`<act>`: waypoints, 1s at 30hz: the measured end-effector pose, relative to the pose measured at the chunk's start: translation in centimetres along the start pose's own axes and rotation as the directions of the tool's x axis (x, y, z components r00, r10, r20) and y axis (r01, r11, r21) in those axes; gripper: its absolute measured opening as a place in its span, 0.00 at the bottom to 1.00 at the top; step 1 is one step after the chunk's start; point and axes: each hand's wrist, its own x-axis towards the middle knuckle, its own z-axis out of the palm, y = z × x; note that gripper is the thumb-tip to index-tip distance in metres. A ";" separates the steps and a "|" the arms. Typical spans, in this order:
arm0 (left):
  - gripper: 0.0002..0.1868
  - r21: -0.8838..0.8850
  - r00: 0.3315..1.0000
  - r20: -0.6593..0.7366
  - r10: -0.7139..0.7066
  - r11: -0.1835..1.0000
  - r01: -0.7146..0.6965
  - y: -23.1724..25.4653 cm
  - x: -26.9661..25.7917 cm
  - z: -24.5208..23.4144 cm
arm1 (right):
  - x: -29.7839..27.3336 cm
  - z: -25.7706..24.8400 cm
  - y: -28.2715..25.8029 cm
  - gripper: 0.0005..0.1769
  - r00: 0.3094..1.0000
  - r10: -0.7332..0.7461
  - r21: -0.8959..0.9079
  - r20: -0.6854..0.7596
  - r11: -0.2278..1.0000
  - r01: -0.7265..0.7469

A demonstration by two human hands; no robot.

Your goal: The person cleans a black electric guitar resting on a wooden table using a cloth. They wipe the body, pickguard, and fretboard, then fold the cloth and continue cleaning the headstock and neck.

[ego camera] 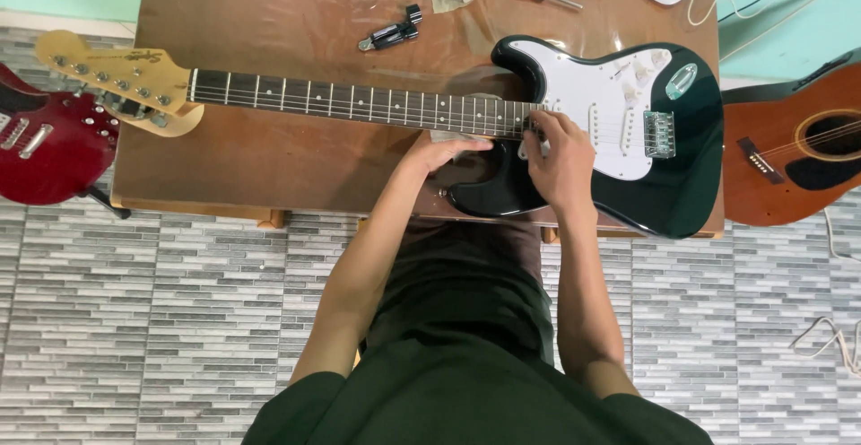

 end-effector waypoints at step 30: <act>0.21 -0.257 0.935 -0.197 0.294 0.905 -0.338 4.7 -15.6 -0.5 | -4.7 3.4 -9.9 0.10 0.986 0.085 0.541 -0.143 0.841 0.005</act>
